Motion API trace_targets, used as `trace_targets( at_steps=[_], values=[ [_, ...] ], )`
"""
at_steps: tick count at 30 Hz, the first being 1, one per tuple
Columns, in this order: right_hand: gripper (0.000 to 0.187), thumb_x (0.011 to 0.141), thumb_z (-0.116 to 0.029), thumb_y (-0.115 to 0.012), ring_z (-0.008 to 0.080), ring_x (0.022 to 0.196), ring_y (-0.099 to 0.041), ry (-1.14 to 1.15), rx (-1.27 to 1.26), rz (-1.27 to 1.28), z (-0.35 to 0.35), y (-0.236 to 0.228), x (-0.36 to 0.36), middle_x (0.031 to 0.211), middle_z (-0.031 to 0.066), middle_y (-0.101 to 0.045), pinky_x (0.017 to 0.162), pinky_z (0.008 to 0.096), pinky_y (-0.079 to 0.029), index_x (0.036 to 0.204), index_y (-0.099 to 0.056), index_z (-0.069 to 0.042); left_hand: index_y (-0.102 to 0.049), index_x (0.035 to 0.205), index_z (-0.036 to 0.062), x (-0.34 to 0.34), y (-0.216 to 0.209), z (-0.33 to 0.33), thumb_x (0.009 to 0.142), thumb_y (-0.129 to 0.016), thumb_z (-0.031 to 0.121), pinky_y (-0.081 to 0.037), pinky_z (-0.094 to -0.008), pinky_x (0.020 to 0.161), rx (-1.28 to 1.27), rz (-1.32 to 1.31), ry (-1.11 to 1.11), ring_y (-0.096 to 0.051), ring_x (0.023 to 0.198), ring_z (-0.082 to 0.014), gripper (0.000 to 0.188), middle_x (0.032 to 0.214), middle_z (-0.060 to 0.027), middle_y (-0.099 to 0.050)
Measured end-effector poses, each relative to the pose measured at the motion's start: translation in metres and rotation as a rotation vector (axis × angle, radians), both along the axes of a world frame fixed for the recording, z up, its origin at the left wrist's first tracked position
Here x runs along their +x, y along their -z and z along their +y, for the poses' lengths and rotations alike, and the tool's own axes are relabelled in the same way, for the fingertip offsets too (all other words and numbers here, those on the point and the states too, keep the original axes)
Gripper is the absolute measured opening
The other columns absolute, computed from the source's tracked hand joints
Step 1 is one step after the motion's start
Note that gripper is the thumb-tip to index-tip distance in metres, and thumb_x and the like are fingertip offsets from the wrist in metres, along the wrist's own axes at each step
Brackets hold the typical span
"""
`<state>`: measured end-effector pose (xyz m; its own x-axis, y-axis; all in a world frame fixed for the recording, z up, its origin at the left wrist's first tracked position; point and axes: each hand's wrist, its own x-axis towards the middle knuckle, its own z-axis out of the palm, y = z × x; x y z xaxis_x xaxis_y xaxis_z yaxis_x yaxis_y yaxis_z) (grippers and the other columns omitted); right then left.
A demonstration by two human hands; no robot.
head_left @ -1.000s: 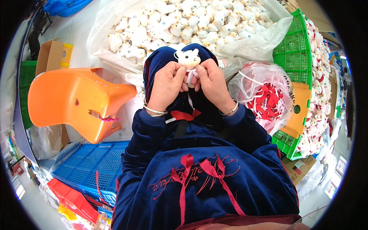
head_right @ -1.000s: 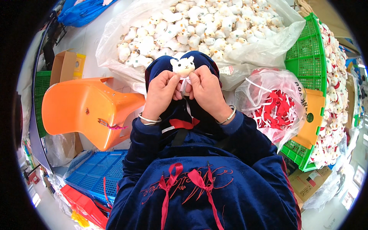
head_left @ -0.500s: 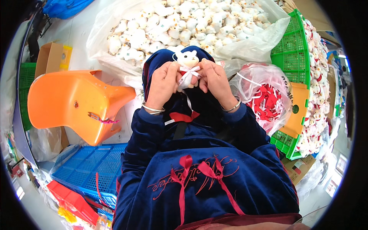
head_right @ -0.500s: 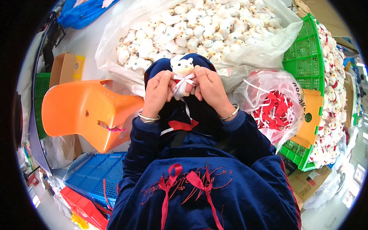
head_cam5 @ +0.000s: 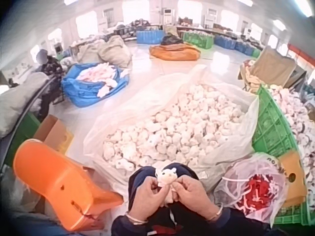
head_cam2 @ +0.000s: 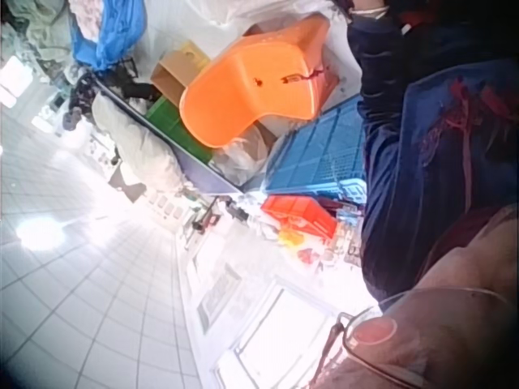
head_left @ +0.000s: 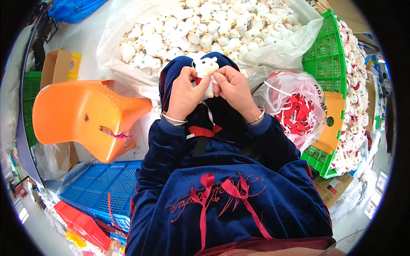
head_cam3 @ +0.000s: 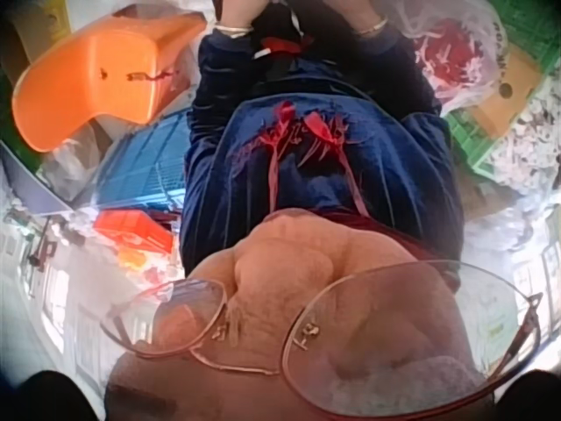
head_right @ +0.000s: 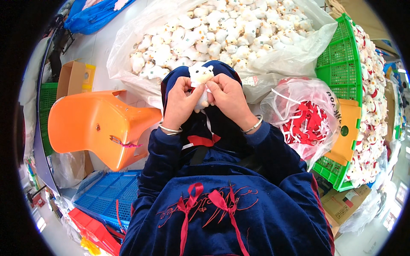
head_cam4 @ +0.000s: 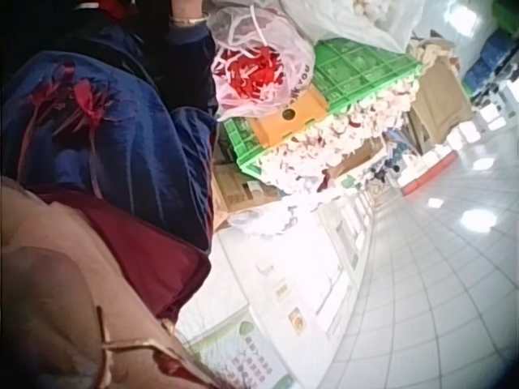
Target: The person ties red ribbons around the necks of small white plush toys. They pick up each toy, wrap the ribbon, and adjust the knot. Finished toys are placed into a green crate.
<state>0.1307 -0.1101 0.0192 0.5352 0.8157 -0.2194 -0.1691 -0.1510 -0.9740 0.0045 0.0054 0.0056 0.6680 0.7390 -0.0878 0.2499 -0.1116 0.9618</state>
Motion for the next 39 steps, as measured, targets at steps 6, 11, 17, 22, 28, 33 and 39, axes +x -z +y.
trace_targets(
  at_steps=[6, 11, 17, 22, 28, 33, 39],
  values=[
    [0.018, 0.102, -0.015, -0.062, 0.0055, 0.056, -0.053, 0.065, -0.006, 0.026, 0.002, 0.008, 0.0, 0.072, 0.0006, -0.062, 0.05, 0.0227, -0.043, 0.095, -0.065, 0.001, -0.057, 0.091, -0.0023, 0.001, 0.001, -0.004, 0.088, -0.075, 0.024, -0.05, -0.033, 0.061, -0.015, -0.006, -0.03, -0.06, 0.063, -0.0183, 0.032, 0.078, -0.0138, -0.067],
    [0.02, 0.102, -0.017, -0.062, 0.0054, 0.056, -0.053, 0.076, -0.038, 0.154, 0.004, 0.01, 0.002, 0.071, 0.0012, -0.061, 0.05, 0.0219, -0.043, 0.094, -0.066, 0.001, -0.055, 0.094, -0.0001, 0.001, 0.006, -0.006, 0.092, -0.074, 0.017, -0.044, -0.0226, 0.058, 0.003, -0.009, -0.029, -0.053, 0.067, -0.0047, 0.025, 0.079, -0.0028, -0.062],
    [0.027, 0.105, -0.024, -0.057, 0.0043, 0.053, -0.049, 0.044, -0.06, 0.133, 0.004, -0.003, 0.009, 0.068, -0.0009, -0.058, 0.047, 0.0219, -0.038, 0.095, -0.065, 0.0, -0.056, 0.091, -0.0017, 0.001, -0.006, -0.007, 0.091, -0.073, 0.02, -0.048, -0.0309, 0.059, -0.1, -0.033, -0.063, -0.057, 0.064, -0.0116, 0.028, 0.074, -0.0068, -0.063],
    [0.032, 0.107, -0.029, -0.053, 0.0042, 0.052, -0.046, -0.001, -0.076, -0.093, -0.016, -0.011, 0.017, 0.067, -0.0028, -0.056, 0.047, 0.0225, -0.036, 0.095, -0.066, -0.003, -0.058, 0.1, -0.0022, -0.008, 0.009, -0.004, 0.096, -0.066, 0.016, -0.048, -0.0266, 0.066, -0.145, -0.133, 0.006, -0.054, 0.073, -0.0077, 0.02, 0.084, -0.0031, -0.063],
    [0.026, 0.106, -0.023, -0.055, 0.0075, 0.069, -0.051, -0.06, 0.02, -0.247, -0.016, 0.002, 0.012, 0.08, -0.0002, -0.06, 0.063, 0.0239, -0.042, 0.102, -0.066, 0.0, -0.062, 0.1, -0.0017, -0.017, 0.007, 0.004, 0.1, -0.057, 0.014, -0.047, -0.0286, 0.07, -0.077, -0.246, 0.021, -0.057, 0.075, -0.0163, 0.017, 0.092, -0.0085, -0.061],
    [0.024, 0.103, -0.02, -0.059, 0.0122, 0.071, -0.054, -0.036, 0.027, -0.335, -0.007, -0.01, 0.01, 0.079, 0.0044, -0.06, 0.065, 0.0299, -0.046, 0.097, -0.065, 0.002, -0.06, 0.091, -0.0013, -0.009, -0.003, 0.001, 0.097, -0.064, 0.015, -0.044, -0.0309, 0.063, 0.037, -0.175, 0.018, -0.054, 0.068, -0.0185, 0.018, 0.085, -0.0081, -0.056],
    [0.021, 0.102, -0.016, -0.059, 0.0118, 0.066, -0.052, -0.001, 0.106, -0.568, 0.004, 0.003, 0.001, 0.071, 0.0044, -0.056, 0.059, 0.0301, -0.043, 0.091, -0.062, 0.001, -0.057, 0.086, -0.0005, -0.004, 0.002, -0.003, 0.097, -0.065, 0.012, -0.043, -0.0318, 0.064, 0.158, -0.235, 0.027, -0.052, 0.07, -0.0192, 0.018, 0.081, -0.0088, -0.053]
  ],
)
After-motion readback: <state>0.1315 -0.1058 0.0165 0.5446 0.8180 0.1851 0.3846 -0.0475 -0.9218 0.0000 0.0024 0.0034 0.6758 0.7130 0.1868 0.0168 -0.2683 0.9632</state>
